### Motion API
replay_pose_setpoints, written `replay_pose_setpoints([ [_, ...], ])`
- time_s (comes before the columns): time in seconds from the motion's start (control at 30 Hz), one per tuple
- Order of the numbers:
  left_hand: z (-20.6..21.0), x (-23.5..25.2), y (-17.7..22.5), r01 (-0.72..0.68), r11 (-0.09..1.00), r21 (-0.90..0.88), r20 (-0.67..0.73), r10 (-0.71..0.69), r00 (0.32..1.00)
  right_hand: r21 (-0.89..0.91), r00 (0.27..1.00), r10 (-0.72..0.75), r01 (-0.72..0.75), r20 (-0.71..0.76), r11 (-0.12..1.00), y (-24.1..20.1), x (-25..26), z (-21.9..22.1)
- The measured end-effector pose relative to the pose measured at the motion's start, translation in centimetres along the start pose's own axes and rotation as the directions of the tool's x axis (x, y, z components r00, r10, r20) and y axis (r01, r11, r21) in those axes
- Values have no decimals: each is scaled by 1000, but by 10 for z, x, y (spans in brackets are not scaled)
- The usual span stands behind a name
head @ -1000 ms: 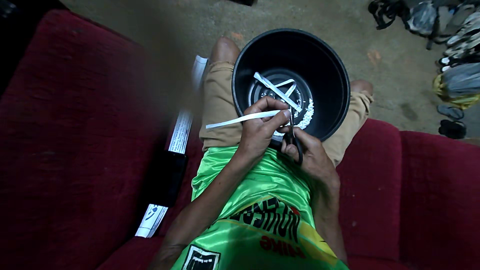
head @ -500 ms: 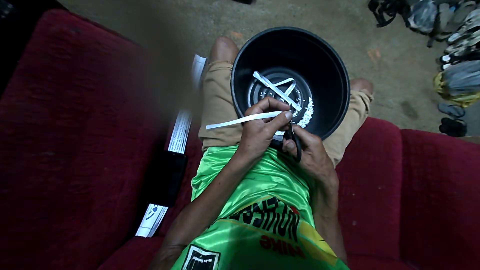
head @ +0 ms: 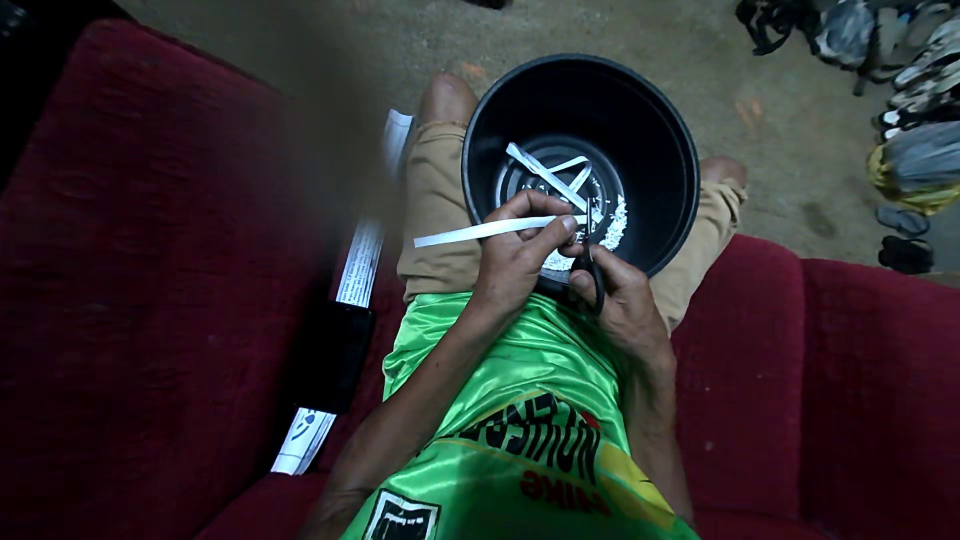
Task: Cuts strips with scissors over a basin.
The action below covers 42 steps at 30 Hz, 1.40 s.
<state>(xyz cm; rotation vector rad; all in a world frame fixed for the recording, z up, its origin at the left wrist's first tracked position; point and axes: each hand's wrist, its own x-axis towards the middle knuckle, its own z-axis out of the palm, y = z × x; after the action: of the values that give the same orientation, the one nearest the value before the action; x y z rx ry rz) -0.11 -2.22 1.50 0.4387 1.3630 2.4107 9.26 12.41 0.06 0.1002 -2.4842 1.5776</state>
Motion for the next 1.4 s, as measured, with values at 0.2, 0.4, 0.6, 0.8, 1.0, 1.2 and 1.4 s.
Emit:
replay_pose_setpoints([
  [0.2,1,0,1,-16,1000,7,-13,16,1000,-13,995,22,-21,98,1000,2,-2,-2],
  [0.4,3,-1,3,6,1000,-28,-9,-6,1000,-48,998,-25,28,56,998,1,2,-1],
  [0.6,4,-1,2,1,1000,-11,-10,-2,1000,-43,997,-37,39,61,998,2,2,-2],
  [0.8,4,-1,1,6,1000,-14,-4,-6,1000,-42,998,-36,38,57,998,1,3,-2],
  [1.0,4,-1,1,-4,1000,-7,-14,4,1000,-33,999,-29,29,16,999,1,1,0],
  [1.2,4,-3,2,-7,1000,-2,-36,7,999,-14,997,8,-7,82,1000,0,-2,-1],
  [1.4,4,-2,0,-3,1000,-10,-11,2,1000,-57,997,-23,27,72,998,2,2,-1],
])
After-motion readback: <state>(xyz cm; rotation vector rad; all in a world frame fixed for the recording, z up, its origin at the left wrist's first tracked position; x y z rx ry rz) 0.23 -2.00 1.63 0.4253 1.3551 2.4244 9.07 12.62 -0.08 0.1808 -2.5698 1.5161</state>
